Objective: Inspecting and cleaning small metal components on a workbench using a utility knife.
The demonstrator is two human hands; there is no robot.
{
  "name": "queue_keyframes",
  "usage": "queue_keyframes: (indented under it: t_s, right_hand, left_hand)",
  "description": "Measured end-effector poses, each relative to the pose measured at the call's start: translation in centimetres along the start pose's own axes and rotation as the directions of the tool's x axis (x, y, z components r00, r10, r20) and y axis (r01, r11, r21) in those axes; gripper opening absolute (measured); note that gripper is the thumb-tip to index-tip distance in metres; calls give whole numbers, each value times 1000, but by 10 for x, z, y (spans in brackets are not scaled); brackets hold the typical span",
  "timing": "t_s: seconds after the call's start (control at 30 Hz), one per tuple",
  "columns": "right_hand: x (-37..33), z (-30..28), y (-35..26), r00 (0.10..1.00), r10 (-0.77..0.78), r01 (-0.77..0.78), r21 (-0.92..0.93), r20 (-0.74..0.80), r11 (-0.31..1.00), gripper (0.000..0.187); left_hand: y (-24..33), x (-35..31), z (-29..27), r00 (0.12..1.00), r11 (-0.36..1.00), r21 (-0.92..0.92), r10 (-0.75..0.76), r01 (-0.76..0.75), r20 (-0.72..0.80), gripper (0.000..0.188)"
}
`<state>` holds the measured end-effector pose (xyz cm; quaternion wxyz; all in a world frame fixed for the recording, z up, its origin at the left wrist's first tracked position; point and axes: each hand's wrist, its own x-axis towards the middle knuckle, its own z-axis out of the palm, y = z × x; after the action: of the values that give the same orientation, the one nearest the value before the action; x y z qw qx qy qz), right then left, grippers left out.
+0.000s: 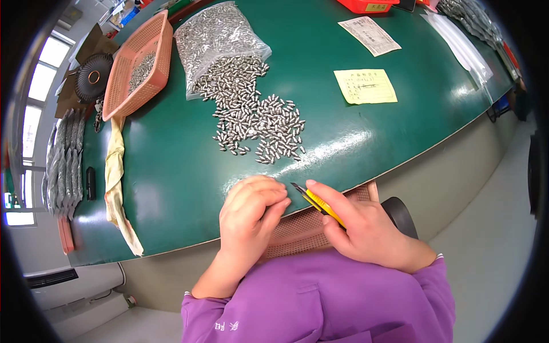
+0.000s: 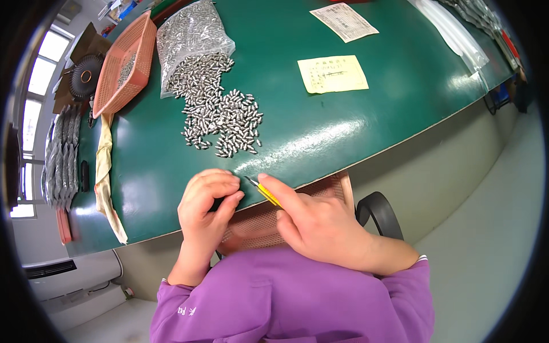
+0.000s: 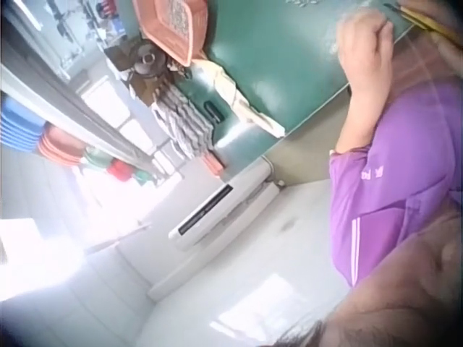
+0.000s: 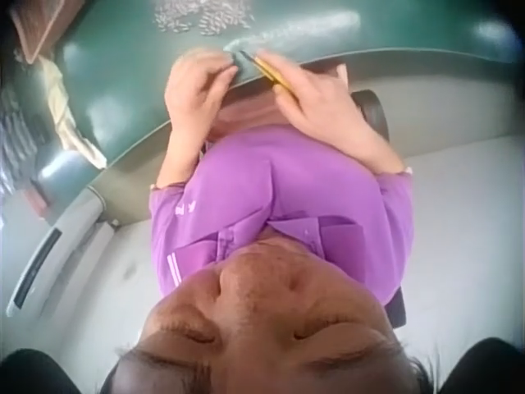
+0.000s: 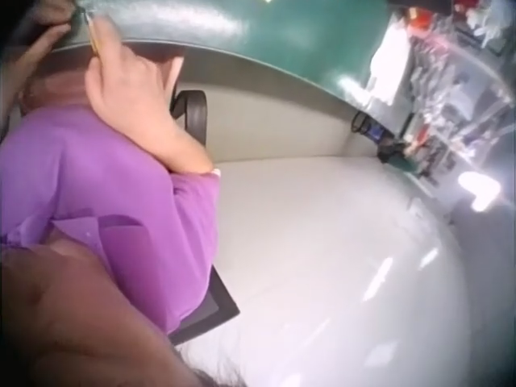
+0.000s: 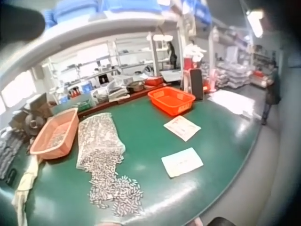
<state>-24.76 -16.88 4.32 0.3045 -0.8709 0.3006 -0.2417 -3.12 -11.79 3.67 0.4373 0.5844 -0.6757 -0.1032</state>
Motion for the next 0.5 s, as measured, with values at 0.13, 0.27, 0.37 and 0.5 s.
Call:
queue_keyframes:
  t_s: [0.13,0.27,0.37,0.5]
  right_hand:
    - [0,-1,-3,999,-15,16,-17,42,1000,63]
    - [0,-1,-7,998,-17,20,-55,59,998,63]
    - [1,-4,-11,995,-2,14,-126,95,992,62]
    - [-1,0,-12,998,9,-4,-75,55,997,62]
  left_hand:
    - [3,-2,-1,999,981,192,-33,31,6,23]
    - [4,-6,-6,998,980,197,-47,36,49,23]
    - [4,-7,-9,996,982,180,-61,50,58,24]
    - [5,-3,-8,993,983,170,-88,74,76,23]
